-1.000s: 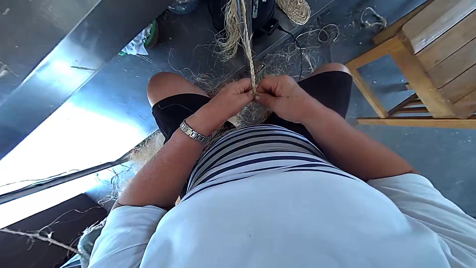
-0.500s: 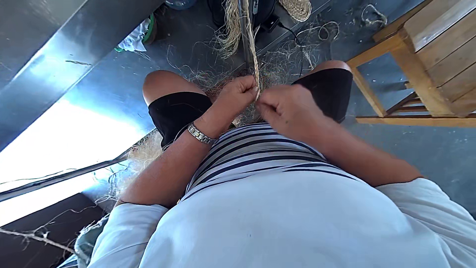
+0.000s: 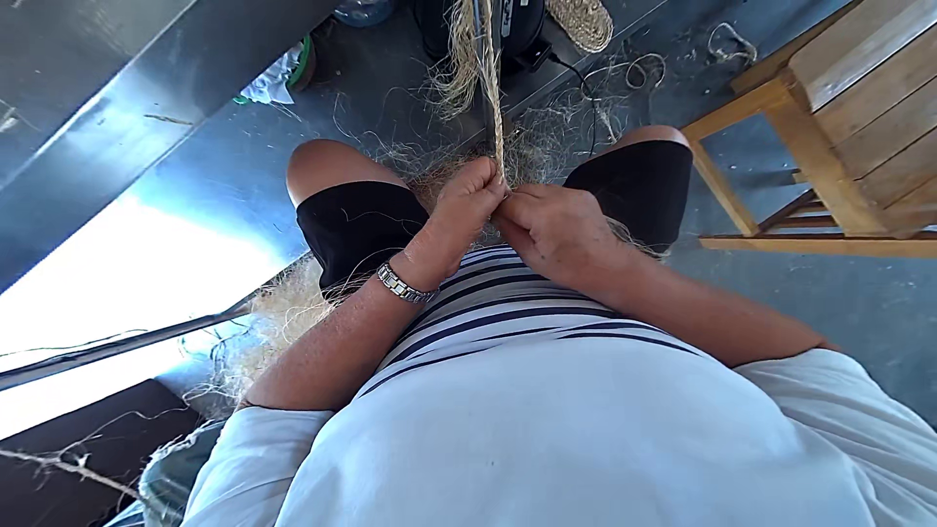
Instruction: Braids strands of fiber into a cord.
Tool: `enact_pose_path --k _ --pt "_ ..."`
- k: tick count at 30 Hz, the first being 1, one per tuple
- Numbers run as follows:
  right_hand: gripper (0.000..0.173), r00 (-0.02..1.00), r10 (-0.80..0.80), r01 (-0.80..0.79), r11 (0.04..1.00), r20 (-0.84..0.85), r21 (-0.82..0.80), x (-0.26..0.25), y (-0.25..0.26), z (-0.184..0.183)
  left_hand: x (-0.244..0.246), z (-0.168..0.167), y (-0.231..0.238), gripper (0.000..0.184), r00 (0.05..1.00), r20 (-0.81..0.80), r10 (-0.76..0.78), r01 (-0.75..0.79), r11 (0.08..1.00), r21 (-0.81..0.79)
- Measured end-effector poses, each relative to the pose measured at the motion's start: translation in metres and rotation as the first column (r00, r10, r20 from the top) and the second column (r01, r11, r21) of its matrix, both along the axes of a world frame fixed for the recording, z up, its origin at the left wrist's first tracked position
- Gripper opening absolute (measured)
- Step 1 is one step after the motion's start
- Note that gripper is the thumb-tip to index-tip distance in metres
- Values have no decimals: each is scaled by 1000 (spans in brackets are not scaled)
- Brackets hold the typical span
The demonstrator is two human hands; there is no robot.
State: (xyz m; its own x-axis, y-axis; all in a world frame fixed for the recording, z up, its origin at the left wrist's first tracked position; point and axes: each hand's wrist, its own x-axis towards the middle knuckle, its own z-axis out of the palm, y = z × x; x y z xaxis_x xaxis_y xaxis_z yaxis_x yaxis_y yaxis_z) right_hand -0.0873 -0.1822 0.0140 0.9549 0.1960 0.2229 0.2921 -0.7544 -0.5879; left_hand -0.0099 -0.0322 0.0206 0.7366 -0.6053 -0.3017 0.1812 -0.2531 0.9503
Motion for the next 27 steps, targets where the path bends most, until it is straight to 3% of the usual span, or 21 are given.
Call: enact_pose_path --k 3,5,8,10,13,16,19,23,25,27 --pt "26 993 -111 102 968 25 229 2 -17 -2 6 -2 5 18 999 37 10 -9 1000 -22" --pt "29 984 -169 176 923 -50 343 9 -29 -9 6 -2 6 19 999 47 14 -12 999 -46" --pt "31 961 15 139 838 -277 528 20 -30 -20 6 -4 4 18 998 68 11 -6 998 -63" --pt "19 925 168 133 697 -341 704 25 -21 -26 6 -4 4 18 998 64 -3 7 998 -66" --pt "25 854 310 219 515 -418 829 26 -31 -17 7 -4 10 20 999 33 -14 17 998 -66" --pt "27 850 342 186 516 -400 836 16 -78 -6 10 -4 17 22 1000 19 -10 11 997 -73" --pt "24 888 278 133 608 -367 782 -11 -143 2 12 -7 21 23 1000 -9 -2 1 995 -98" --pt "16 896 -32 301 778 -444 552 -74 -259 -1 14 -10 26 23 999 -32 17 -20 996 -89" --pt "16 814 -291 480 824 -503 300 -118 -329 -22 13 -12 26 24 999 -46 21 -24 997 -79" --pt "17 643 -637 625 758 -425 -189 -156 -379 -44 13 -14 25 23 999 -46 20 -22 998 -58"
